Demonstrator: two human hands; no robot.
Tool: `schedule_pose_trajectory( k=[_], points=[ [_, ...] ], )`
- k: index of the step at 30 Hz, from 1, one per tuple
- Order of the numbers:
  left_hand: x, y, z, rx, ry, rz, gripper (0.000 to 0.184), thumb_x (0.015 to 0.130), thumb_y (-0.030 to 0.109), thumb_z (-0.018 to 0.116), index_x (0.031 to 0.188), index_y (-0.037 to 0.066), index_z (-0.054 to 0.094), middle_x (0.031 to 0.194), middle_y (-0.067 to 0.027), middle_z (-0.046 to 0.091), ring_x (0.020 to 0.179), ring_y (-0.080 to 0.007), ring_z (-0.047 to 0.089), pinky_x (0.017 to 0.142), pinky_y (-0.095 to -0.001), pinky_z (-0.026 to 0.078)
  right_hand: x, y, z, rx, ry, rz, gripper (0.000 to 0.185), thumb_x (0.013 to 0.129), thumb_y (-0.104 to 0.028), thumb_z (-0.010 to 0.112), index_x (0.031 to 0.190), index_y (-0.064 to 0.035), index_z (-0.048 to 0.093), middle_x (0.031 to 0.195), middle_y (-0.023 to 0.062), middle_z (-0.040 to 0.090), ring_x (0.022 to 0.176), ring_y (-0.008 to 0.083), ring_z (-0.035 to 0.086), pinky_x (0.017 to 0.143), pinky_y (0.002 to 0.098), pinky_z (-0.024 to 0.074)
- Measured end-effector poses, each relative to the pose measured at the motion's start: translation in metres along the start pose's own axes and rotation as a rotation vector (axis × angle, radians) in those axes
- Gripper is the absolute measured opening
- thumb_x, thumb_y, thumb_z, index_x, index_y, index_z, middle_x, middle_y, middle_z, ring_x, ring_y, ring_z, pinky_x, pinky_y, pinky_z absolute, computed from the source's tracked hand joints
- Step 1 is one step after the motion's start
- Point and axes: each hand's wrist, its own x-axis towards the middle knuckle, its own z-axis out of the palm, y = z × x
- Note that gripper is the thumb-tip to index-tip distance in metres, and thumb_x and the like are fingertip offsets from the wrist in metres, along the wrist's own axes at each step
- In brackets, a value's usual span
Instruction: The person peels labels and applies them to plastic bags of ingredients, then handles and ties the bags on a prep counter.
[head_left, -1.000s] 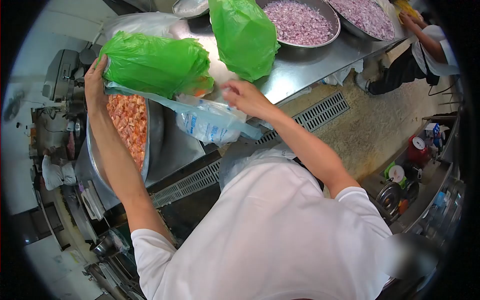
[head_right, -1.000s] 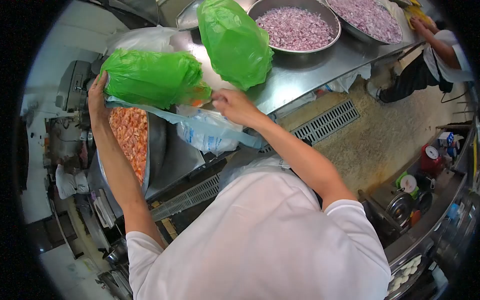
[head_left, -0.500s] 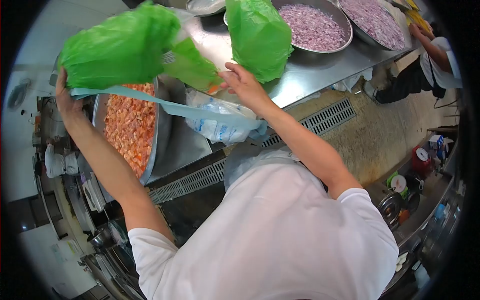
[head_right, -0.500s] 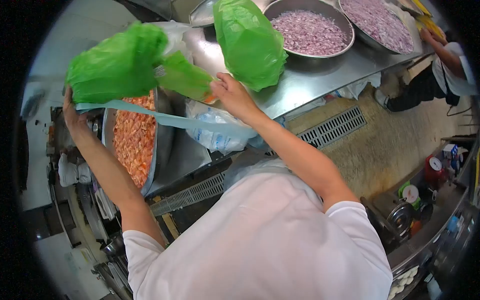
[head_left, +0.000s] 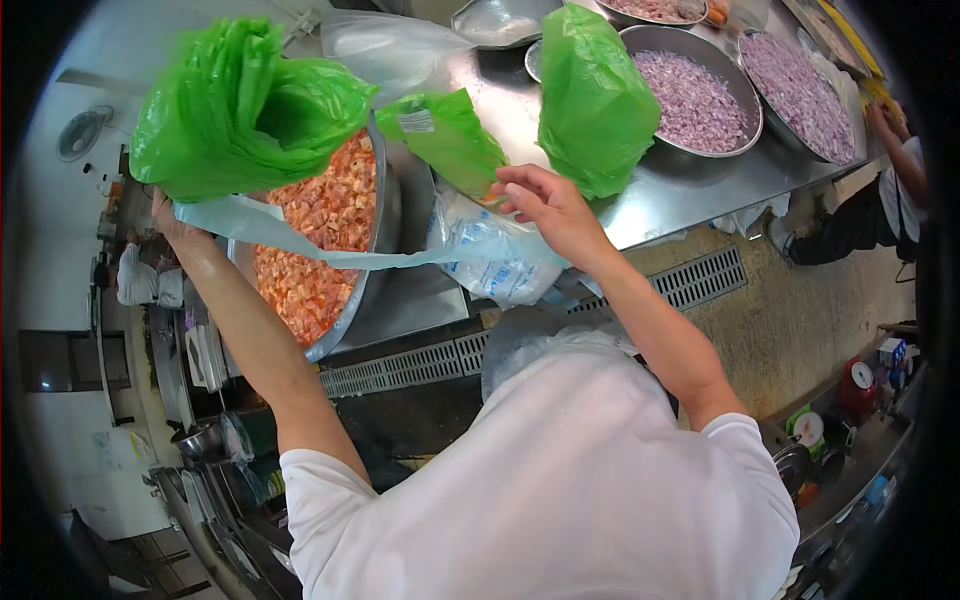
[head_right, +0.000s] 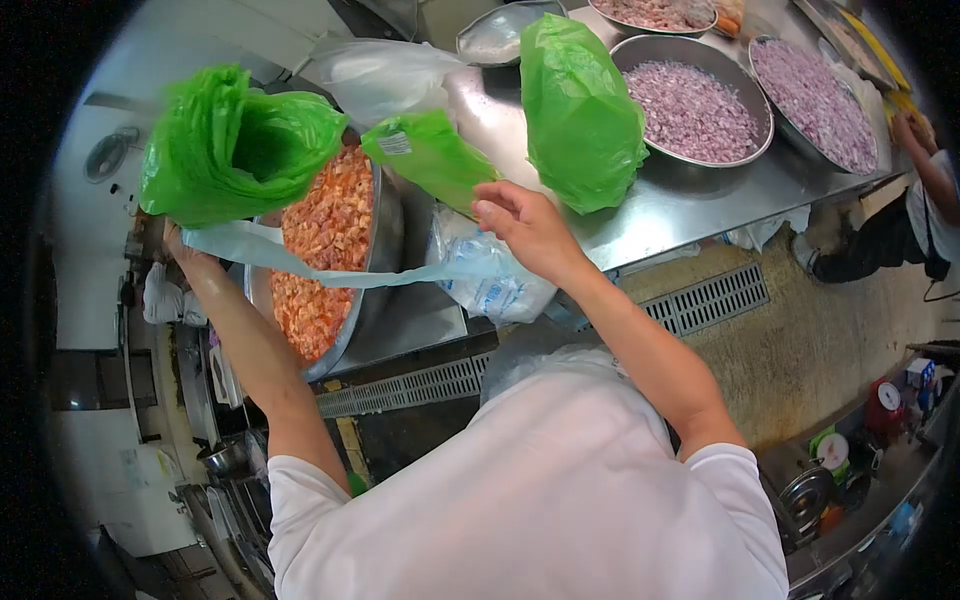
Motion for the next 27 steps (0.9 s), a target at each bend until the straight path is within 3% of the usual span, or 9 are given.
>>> schedule_pose_trajectory(
  k=[3,6,9,12,16,19,22,24,27],
  points=[
    [-0.003,0.001,0.005,-0.066,0.027,-0.025,0.043,0.102,0.020,0.044,0.137,-0.004,0.051,0.134,-0.0245,0.057,0.121,-0.0404,0.058,0.104,-0.0581,0.046,0.005,-0.012,0.005,0.023,-0.022,-0.064,0.036,0.102,-0.025,0.057,0.126,0.0017,0.061,0.111,0.0078,0.069,0.093,0.0122,0.065,0.079,0.0276,0.0519],
    [-0.008,-0.001,0.021,0.175,0.191,0.070,0.043,0.101,0.020,0.044,0.137,-0.004,0.052,0.134,-0.0238,0.057,0.120,-0.0385,0.059,0.103,-0.0552,0.048,0.004,-0.027,0.007,0.082,-0.026,-0.131,0.037,0.103,-0.028,0.056,0.126,0.0009,0.062,0.106,0.0064,0.070,0.089,0.0094,0.063,0.076,0.0264,0.0510],
    [-0.026,-0.017,0.099,0.380,0.366,0.188,0.042,0.101,0.020,0.043,0.136,-0.003,0.053,0.133,-0.0224,0.058,0.119,-0.0362,0.060,0.101,-0.0518,0.050,-0.008,-0.049,0.008,0.069,-0.029,-0.239,0.046,0.104,-0.038,0.053,0.128,-0.0003,0.061,0.104,0.0063,0.070,0.089,0.0082,0.062,0.076,0.0247,0.0504],
    [-0.066,-0.038,0.194,0.291,0.075,0.167,0.042,0.102,0.024,0.046,0.133,-0.002,0.055,0.131,-0.0187,0.061,0.113,-0.0307,0.064,0.094,-0.0421,0.054,-0.019,-0.083,0.008,0.070,-0.008,-0.330,0.067,0.102,-0.056,0.041,0.130,0.0021,0.059,0.111,0.0090,0.068,0.102,0.0124,0.061,0.090,0.0263,0.0478],
    [-0.075,-0.043,0.207,0.411,-0.131,0.172,0.040,0.101,0.024,0.053,0.131,-0.002,0.057,0.124,-0.0153,0.064,0.106,-0.0255,0.065,0.088,-0.0367,0.055,-0.035,-0.118,0.004,0.325,0.023,-0.240,0.090,0.100,-0.070,0.027,0.132,0.0091,0.055,0.127,0.0147,0.062,0.122,0.0199,0.055,0.110,0.0332,0.0358],
    [-0.068,-0.053,0.220,0.613,-0.125,0.206,0.038,0.099,0.023,0.059,0.128,-0.002,0.060,0.116,-0.0122,0.067,0.100,-0.0208,0.066,0.084,-0.0328,0.054,-0.049,-0.116,-0.020,0.295,0.028,-0.202,0.087,0.101,-0.068,0.029,0.133,0.0080,0.054,0.130,0.0153,0.061,0.122,0.0212,0.055,0.110,0.0334,0.0364],
    [-0.084,-0.100,0.279,0.958,-0.014,0.302,0.037,0.095,0.026,0.067,0.119,-0.002,0.066,0.105,-0.0067,0.068,0.095,-0.0135,0.063,0.084,-0.0275,0.049,-0.061,-0.096,-0.038,0.608,0.050,0.005,0.077,0.103,-0.062,0.034,0.137,0.0057,0.051,0.133,0.0143,0.059,0.122,0.0201,0.057,0.109,0.0338,0.0396],
    [-0.093,-0.120,0.306,1.053,-0.107,0.140,0.032,0.093,0.026,0.069,0.112,0.000,0.068,0.091,0.0029,0.062,0.081,-0.0058,0.053,0.074,-0.0227,0.042,-0.063,-0.080,-0.049,0.705,0.024,0.045,0.068,0.103,-0.053,0.044,0.140,0.0039,0.047,0.135,0.0139,0.058,0.122,0.0194,0.058,0.104,0.0347,0.0458],
    [-0.092,-0.149,0.327,0.951,-0.217,0.025,0.031,0.094,0.028,0.070,0.107,0.000,0.068,0.090,0.0023,0.063,0.083,-0.0055,0.054,0.074,-0.0210,0.042,-0.065,-0.065,-0.056,0.754,0.090,0.079,0.061,0.102,-0.047,0.051,0.139,0.0022,0.048,0.131,0.0130,0.060,0.117,0.0196,0.061,0.099,0.0350,0.0513]
  ],
)
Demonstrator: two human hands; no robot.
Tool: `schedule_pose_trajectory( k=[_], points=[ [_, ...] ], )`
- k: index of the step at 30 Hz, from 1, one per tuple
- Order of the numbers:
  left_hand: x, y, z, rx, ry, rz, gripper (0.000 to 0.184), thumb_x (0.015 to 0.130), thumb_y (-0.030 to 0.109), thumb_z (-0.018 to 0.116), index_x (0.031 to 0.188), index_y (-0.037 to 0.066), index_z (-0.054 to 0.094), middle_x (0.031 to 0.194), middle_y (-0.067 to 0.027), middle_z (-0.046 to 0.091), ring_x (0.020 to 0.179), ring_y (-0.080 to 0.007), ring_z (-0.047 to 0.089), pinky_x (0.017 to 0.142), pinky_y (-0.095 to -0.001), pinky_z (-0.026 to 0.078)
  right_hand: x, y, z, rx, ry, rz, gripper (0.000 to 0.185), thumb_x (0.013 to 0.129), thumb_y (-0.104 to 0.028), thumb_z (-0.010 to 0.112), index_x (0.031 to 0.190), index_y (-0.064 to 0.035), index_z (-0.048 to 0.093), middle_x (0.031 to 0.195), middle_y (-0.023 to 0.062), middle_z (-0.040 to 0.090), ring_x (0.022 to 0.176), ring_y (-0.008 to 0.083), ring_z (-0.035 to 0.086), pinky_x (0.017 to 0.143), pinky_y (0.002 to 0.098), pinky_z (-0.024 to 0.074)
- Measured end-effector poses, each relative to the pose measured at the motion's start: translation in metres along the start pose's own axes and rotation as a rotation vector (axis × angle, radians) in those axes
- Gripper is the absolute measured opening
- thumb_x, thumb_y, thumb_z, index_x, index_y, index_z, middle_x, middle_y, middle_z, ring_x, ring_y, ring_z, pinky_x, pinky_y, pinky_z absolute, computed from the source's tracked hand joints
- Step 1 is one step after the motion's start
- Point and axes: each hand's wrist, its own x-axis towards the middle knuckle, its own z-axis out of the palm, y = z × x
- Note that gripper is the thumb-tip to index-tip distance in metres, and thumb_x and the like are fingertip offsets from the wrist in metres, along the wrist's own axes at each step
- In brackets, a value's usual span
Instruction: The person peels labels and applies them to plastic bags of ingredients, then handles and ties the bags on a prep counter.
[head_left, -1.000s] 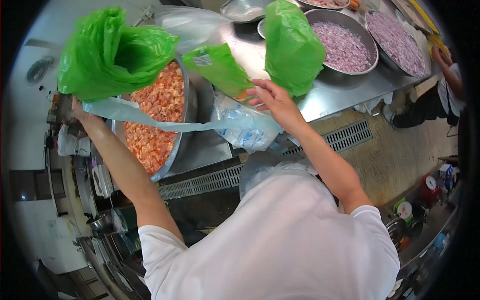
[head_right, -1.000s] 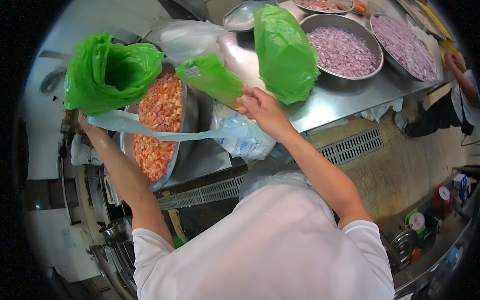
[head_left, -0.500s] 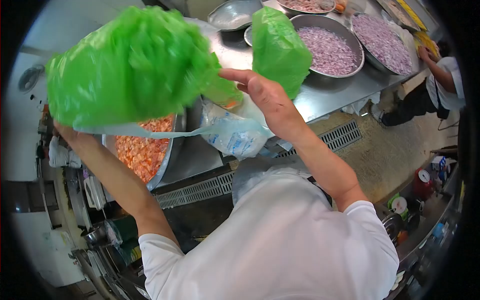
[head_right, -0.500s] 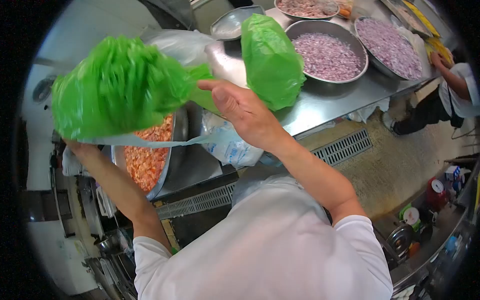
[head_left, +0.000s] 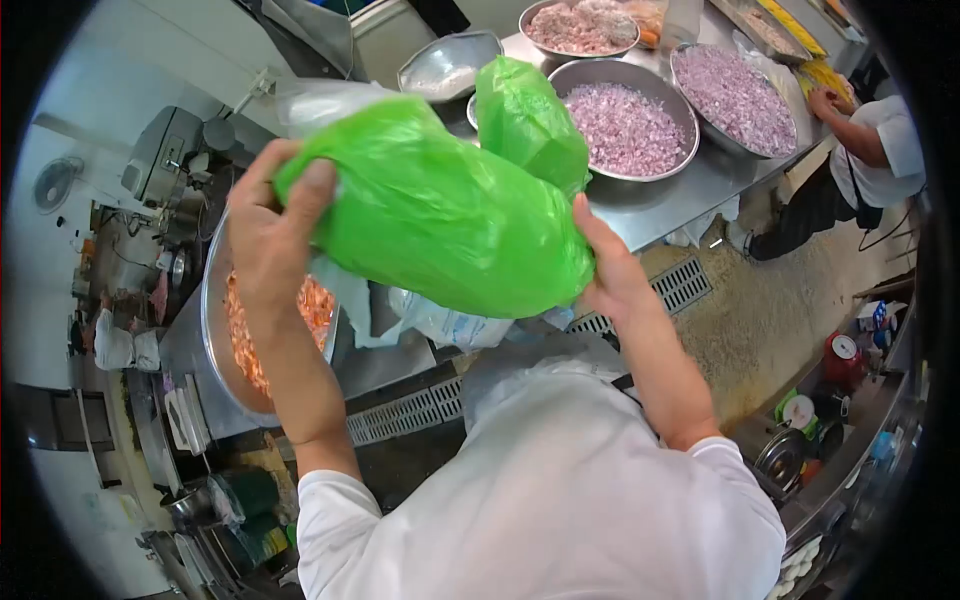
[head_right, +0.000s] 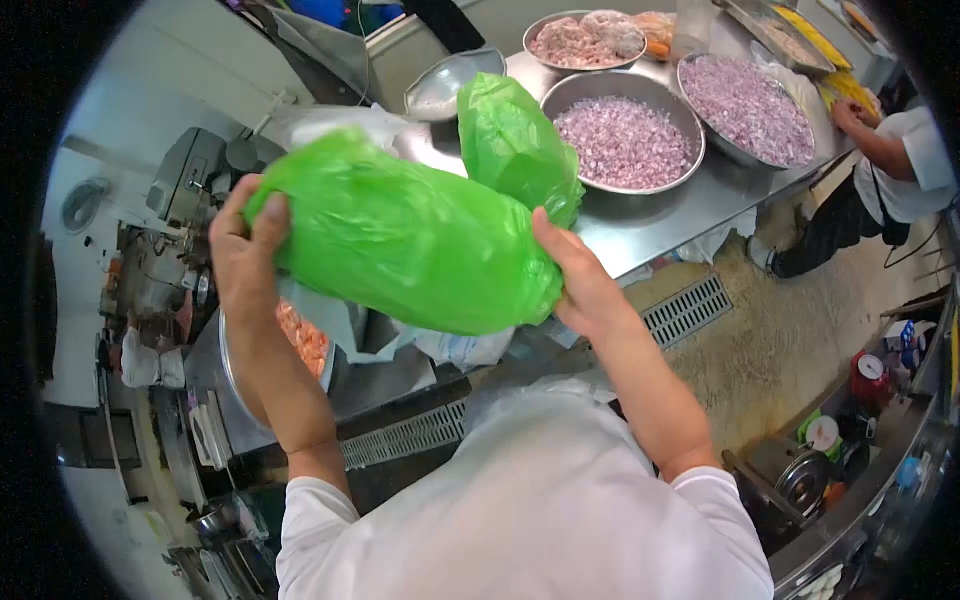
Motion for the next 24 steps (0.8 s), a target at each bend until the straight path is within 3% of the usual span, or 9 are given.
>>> schedule_pose_trajectory(
  k=[7,9,12,14,16,17,18,21,24],
  points=[
    [0.009,0.006,0.053,-0.206,-0.007,0.228,0.060,0.093,0.046,0.068,0.125,-0.003,0.059,0.104,-0.0115,0.071,0.095,-0.0121,0.064,0.080,-0.0213,0.046,0.005,0.032,-0.065,0.370,-0.097,0.056,0.048,0.098,-0.024,0.058,0.137,0.0028,0.050,0.128,0.0158,0.063,0.111,0.0257,0.065,0.096,0.0403,0.0546],
    [0.007,0.005,0.046,-0.233,0.039,0.280,0.068,0.094,0.053,0.063,0.129,-0.005,0.055,0.117,-0.0199,0.069,0.102,-0.0176,0.066,0.082,-0.0246,0.048,0.014,0.039,-0.082,0.305,-0.063,-0.071,0.047,0.099,-0.024,0.056,0.137,0.0030,0.051,0.127,0.0161,0.063,0.111,0.0266,0.065,0.096,0.0397,0.0546],
    [-0.003,-0.014,0.052,-0.464,0.225,0.208,0.057,0.096,0.048,0.062,0.123,-0.002,0.059,0.108,-0.0158,0.071,0.097,-0.0164,0.067,0.079,-0.0258,0.049,0.014,0.051,-0.105,0.292,-0.029,-0.166,0.043,0.101,-0.022,0.052,0.136,0.0036,0.051,0.127,0.0161,0.063,0.111,0.0267,0.065,0.096,0.0386,0.0546],
    [-0.012,-0.077,0.061,-0.473,0.225,0.138,0.044,0.099,0.042,0.060,0.112,0.000,0.063,0.096,-0.0107,0.070,0.090,-0.0149,0.066,0.075,-0.0276,0.050,0.017,0.051,-0.117,0.263,-0.015,-0.218,0.041,0.102,-0.020,0.049,0.136,0.0033,0.052,0.126,0.0154,0.063,0.110,0.0259,0.065,0.095,0.0376,0.0546],
    [-0.046,-0.129,0.093,-0.412,0.127,-0.289,0.036,0.100,0.035,0.061,0.107,0.000,0.067,0.094,-0.0041,0.069,0.088,-0.0133,0.061,0.082,-0.0289,0.049,0.018,0.051,-0.121,0.221,-0.017,-0.264,0.040,0.102,-0.019,0.048,0.137,0.0023,0.051,0.127,0.0143,0.063,0.110,0.0245,0.065,0.095,0.0365,0.0544],
    [-0.059,-0.132,0.109,-0.069,-0.063,-0.312,0.043,0.100,0.038,0.059,0.116,-0.001,0.065,0.107,-0.0047,0.069,0.094,-0.0158,0.060,0.087,-0.0303,0.047,0.017,0.048,-0.120,0.215,-0.031,-0.284,0.040,0.102,-0.018,0.048,0.137,0.0017,0.051,0.127,0.0137,0.063,0.109,0.0239,0.065,0.094,0.0360,0.0543],
    [-0.082,-0.200,0.129,-0.121,-0.212,-0.259,0.047,0.101,0.038,0.055,0.126,-0.002,0.060,0.118,-0.0072,0.067,0.101,-0.0186,0.060,0.089,-0.0342,0.048,0.010,0.043,-0.112,0.241,-0.066,-0.289,0.040,0.102,-0.018,0.048,0.137,0.0009,0.051,0.127,0.0132,0.063,0.109,0.0233,0.065,0.094,0.0356,0.0543],
    [-0.107,-0.176,0.174,-0.476,-0.423,-0.873,0.055,0.100,0.042,0.052,0.140,0.004,0.048,0.126,-0.0121,0.060,0.115,-0.0242,0.058,0.098,-0.0383,0.047,0.006,0.041,-0.111,0.235,-0.072,-0.261,0.040,0.103,-0.019,0.047,0.139,-0.0011,0.051,0.127,0.0123,0.063,0.110,0.0222,0.064,0.094,0.0348,0.0540],
    [-0.115,-0.167,0.210,-0.851,-0.352,-0.914,0.054,0.098,0.047,0.052,0.135,0.007,0.051,0.121,-0.0134,0.061,0.107,-0.0237,0.060,0.089,-0.0404,0.051,0.011,0.048,-0.114,0.220,-0.057,-0.245,0.041,0.103,-0.021,0.048,0.139,-0.0018,0.051,0.128,0.0124,0.063,0.111,0.0224,0.064,0.095,0.0348,0.0540]
  ],
)
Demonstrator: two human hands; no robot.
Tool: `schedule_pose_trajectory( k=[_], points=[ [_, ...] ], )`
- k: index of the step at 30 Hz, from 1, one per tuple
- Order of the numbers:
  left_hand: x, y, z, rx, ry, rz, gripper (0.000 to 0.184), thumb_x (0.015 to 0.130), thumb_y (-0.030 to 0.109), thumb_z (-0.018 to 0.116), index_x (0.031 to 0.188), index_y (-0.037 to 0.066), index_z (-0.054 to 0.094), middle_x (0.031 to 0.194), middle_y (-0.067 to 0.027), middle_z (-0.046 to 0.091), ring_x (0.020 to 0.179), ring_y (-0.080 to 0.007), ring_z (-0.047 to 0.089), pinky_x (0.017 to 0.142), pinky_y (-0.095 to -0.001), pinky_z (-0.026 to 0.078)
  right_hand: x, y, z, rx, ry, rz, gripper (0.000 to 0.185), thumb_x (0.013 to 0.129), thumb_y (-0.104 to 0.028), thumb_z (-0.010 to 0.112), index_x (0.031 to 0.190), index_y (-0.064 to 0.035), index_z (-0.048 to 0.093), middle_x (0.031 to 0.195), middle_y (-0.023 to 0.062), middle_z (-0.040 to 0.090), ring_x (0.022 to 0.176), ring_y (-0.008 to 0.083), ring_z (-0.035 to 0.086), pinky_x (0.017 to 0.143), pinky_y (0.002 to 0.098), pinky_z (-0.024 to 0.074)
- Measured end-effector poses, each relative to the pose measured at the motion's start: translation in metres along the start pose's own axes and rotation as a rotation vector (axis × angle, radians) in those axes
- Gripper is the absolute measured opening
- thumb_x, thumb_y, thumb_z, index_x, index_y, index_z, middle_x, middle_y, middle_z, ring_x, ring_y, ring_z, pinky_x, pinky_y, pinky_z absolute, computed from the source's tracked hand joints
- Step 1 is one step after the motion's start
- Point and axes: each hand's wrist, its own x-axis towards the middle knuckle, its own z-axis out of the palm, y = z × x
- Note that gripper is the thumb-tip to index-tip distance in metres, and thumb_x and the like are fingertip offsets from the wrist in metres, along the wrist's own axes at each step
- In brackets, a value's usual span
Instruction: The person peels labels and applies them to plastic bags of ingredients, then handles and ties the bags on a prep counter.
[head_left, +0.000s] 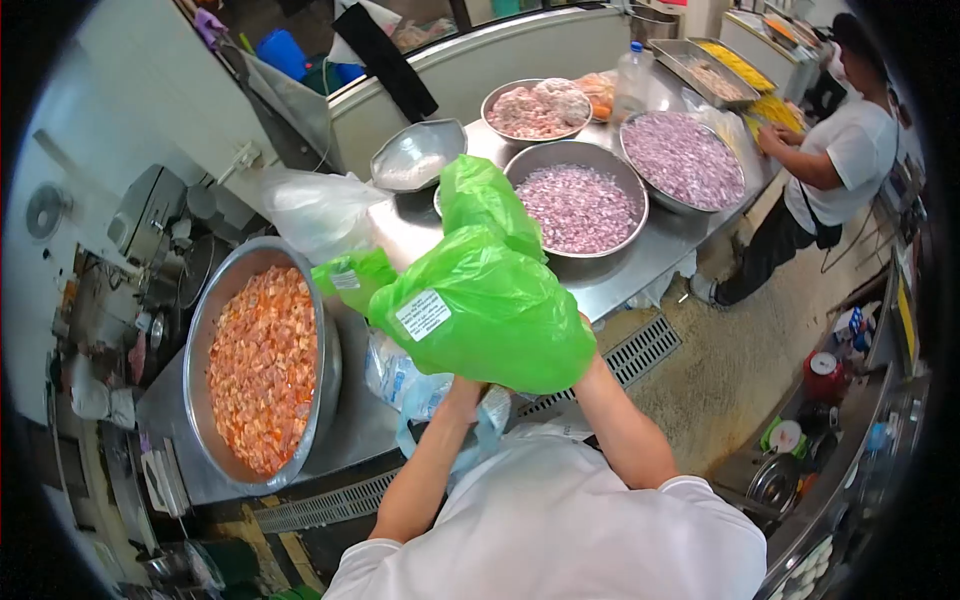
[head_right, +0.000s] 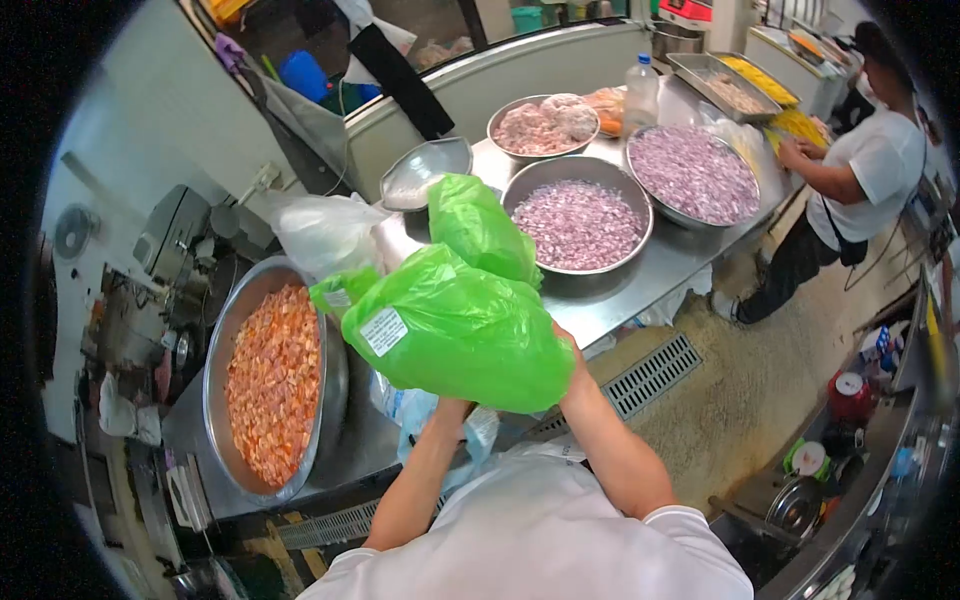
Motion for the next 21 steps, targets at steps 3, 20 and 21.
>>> schedule_pose_trajectory(
  k=[3,20,21],
  points=[
    [-0.005,0.004,0.025,-0.479,-0.078,0.186,0.059,0.096,0.051,0.054,0.134,0.007,0.053,0.117,-0.0124,0.064,0.102,-0.0230,0.062,0.082,-0.0390,0.051,0.003,-0.004,0.001,-0.090,-0.037,-0.097,0.044,0.102,-0.026,0.050,0.139,-0.0011,0.051,0.128,0.0129,0.062,0.112,0.0233,0.064,0.095,0.0358,0.0540],
    [-0.025,0.055,0.023,-0.583,-0.124,0.174,0.041,0.096,0.032,0.059,0.125,0.003,0.059,0.116,-0.0128,0.067,0.101,-0.0247,0.067,0.083,-0.0406,0.057,-0.020,-0.028,0.002,0.050,0.031,0.075,0.043,0.100,-0.030,0.055,0.128,0.0021,0.057,0.118,0.0143,0.066,0.105,0.0230,0.066,0.089,0.0383,0.0561],
    [-0.024,0.060,0.017,-0.514,-0.139,0.168,0.040,0.096,0.030,0.059,0.124,0.002,0.060,0.115,-0.0130,0.068,0.099,-0.0243,0.068,0.081,-0.0395,0.058,-0.022,-0.033,0.003,0.058,0.035,0.100,0.042,0.101,-0.030,0.055,0.127,0.0024,0.058,0.117,0.0141,0.066,0.103,0.0230,0.066,0.088,0.0380,0.0564]
  ],
)
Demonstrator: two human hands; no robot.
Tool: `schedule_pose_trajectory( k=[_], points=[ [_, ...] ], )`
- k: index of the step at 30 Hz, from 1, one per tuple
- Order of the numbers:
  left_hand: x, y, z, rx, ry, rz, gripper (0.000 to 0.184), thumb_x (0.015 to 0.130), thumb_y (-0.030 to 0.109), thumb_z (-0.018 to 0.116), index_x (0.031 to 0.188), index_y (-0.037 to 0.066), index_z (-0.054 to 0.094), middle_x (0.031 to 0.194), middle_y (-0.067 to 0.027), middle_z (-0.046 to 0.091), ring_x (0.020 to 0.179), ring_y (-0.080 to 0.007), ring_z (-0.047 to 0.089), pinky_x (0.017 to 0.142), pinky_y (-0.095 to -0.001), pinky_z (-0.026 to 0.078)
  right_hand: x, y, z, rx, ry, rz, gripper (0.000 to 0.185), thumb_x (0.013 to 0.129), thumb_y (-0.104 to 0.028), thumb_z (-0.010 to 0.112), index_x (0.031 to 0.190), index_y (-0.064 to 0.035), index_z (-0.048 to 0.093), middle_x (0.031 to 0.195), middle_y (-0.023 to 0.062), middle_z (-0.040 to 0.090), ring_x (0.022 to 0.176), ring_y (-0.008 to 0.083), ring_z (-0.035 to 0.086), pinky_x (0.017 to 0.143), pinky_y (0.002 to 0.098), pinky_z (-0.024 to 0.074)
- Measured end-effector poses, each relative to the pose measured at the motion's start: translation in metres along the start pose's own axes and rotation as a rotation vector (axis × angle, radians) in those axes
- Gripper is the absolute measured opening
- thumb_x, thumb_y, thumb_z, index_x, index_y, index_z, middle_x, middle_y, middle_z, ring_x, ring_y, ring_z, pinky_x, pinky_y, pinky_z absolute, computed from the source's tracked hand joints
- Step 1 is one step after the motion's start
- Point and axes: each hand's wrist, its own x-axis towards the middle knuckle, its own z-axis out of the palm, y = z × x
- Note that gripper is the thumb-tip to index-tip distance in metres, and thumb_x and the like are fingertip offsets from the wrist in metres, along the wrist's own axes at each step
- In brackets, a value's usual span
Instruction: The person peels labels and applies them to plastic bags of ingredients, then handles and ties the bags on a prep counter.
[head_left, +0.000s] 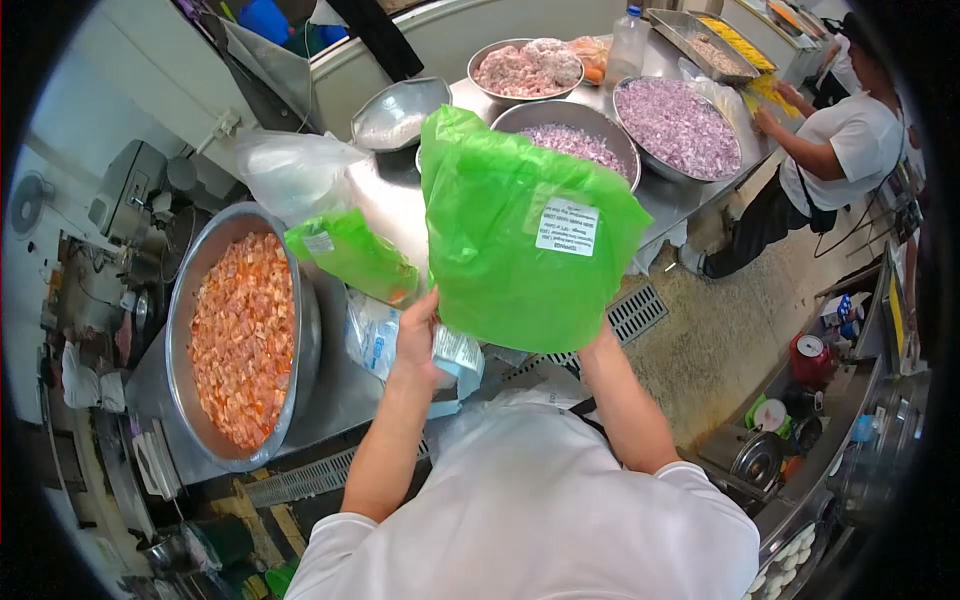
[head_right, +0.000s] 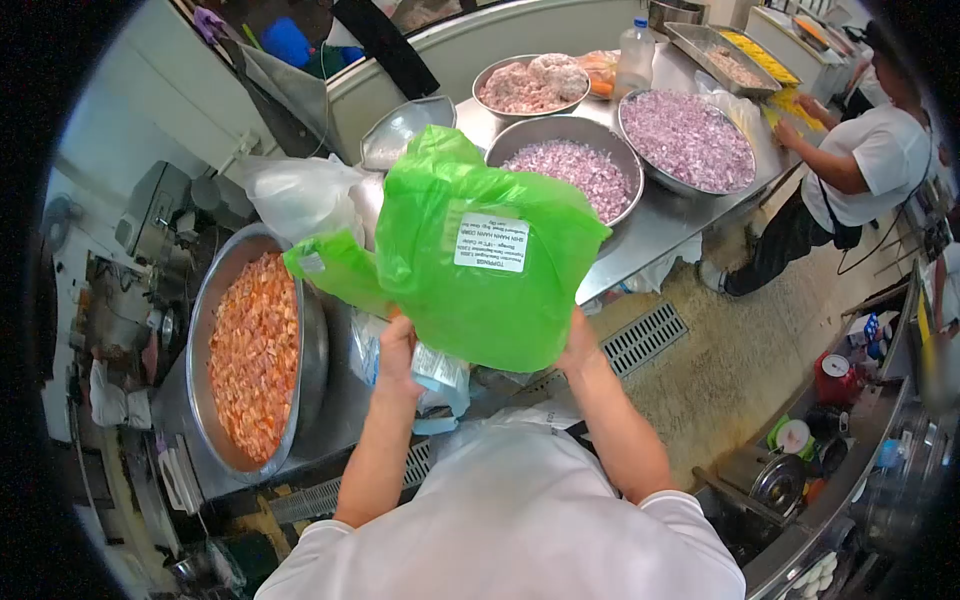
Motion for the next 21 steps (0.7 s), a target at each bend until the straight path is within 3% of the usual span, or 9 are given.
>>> schedule_pose_trajectory(
  k=[2,5,7,9,13,16,17,19,21],
  points=[
    [0.002,0.012,0.013,0.091,0.024,0.027,0.035,0.097,0.025,0.057,0.121,0.000,0.061,0.108,-0.0123,0.070,0.089,-0.0215,0.070,0.076,-0.0350,0.059,0.006,-0.019,0.021,-0.062,-0.014,0.026,0.040,0.101,-0.029,0.055,0.125,0.0028,0.058,0.115,0.0137,0.066,0.100,0.0229,0.067,0.086,0.0374,0.0570],
    [0.004,0.045,0.053,0.366,0.041,0.179,0.035,0.097,0.025,0.057,0.122,0.001,0.061,0.106,-0.0114,0.070,0.088,-0.0196,0.070,0.075,-0.0340,0.059,0.028,-0.059,0.075,-0.315,-0.110,-0.015,0.038,0.101,-0.027,0.055,0.122,0.0035,0.059,0.112,0.0132,0.067,0.096,0.0228,0.068,0.082,0.0365,0.0579],
    [0.004,0.065,0.093,0.417,0.208,0.339,0.035,0.097,0.025,0.058,0.122,0.001,0.061,0.103,-0.0115,0.070,0.087,-0.0191,0.069,0.074,-0.0341,0.059,0.052,-0.086,0.114,-0.527,-0.180,-0.069,0.036,0.101,-0.026,0.055,0.121,0.0039,0.060,0.110,0.0128,0.068,0.092,0.0227,0.069,0.080,0.0359,0.0585],
    [0.010,0.089,0.125,0.385,0.136,0.469,0.034,0.098,0.026,0.056,0.120,0.000,0.061,0.102,-0.0115,0.069,0.086,-0.0200,0.069,0.075,-0.0344,0.059,0.083,-0.104,0.144,-0.716,-0.225,-0.120,0.035,0.101,-0.025,0.055,0.119,0.0043,0.060,0.108,0.0125,0.068,0.089,0.0226,0.069,0.077,0.0352,0.0591],
    [0.088,0.164,0.105,0.418,-0.082,0.284,0.029,0.099,0.023,0.051,0.109,-0.002,0.062,0.095,-0.0118,0.069,0.082,-0.0215,0.069,0.071,-0.0374,0.060,0.152,-0.104,0.179,-0.818,0.004,-0.143,0.031,0.100,-0.020,0.056,0.113,0.0067,0.062,0.102,0.0125,0.070,0.083,0.0229,0.071,0.072,0.0348,0.0605],
    [0.105,0.156,0.076,0.613,0.110,0.220,0.026,0.100,0.022,0.052,0.107,-0.001,0.063,0.092,-0.0115,0.068,0.078,-0.0214,0.069,0.066,-0.0383,0.060,0.205,-0.090,0.146,-0.830,0.253,-0.086,0.028,0.099,-0.016,0.058,0.111,0.0086,0.063,0.102,0.0175,0.069,0.086,0.0232,0.071,0.071,0.0375,0.0620],
    [0.116,0.148,0.058,0.544,0.158,0.176,0.026,0.100,0.025,0.054,0.106,0.000,0.063,0.089,-0.0094,0.068,0.073,-0.0211,0.068,0.061,-0.0384,0.060,0.217,-0.086,0.127,-0.840,0.320,-0.069,0.027,0.098,-0.015,0.059,0.111,0.0088,0.063,0.104,0.0196,0.069,0.088,0.0232,0.072,0.072,0.0386,0.0625],
    [0.129,0.124,0.028,0.487,0.154,0.086,0.033,0.100,0.030,0.056,0.111,0.000,0.062,0.094,-0.0101,0.069,0.078,-0.0211,0.069,0.063,-0.0383,0.060,0.217,-0.080,0.107,-0.838,0.342,0.056,0.031,0.098,-0.017,0.061,0.116,0.0093,0.062,0.108,0.0211,0.069,0.090,0.0238,0.072,0.073,0.0407,0.0624],
    [0.131,0.098,0.023,0.482,0.202,0.147,0.048,0.098,0.035,0.060,0.129,-0.001,0.055,0.116,-0.0124,0.066,0.097,-0.0204,0.067,0.075,-0.0400,0.060,0.207,-0.071,0.096,-0.840,0.360,0.134,0.033,0.098,-0.018,0.061,0.118,0.0095,0.062,0.110,0.0218,0.068,0.091,0.0241,0.072,0.073,0.0418,0.0623]
  ],
)
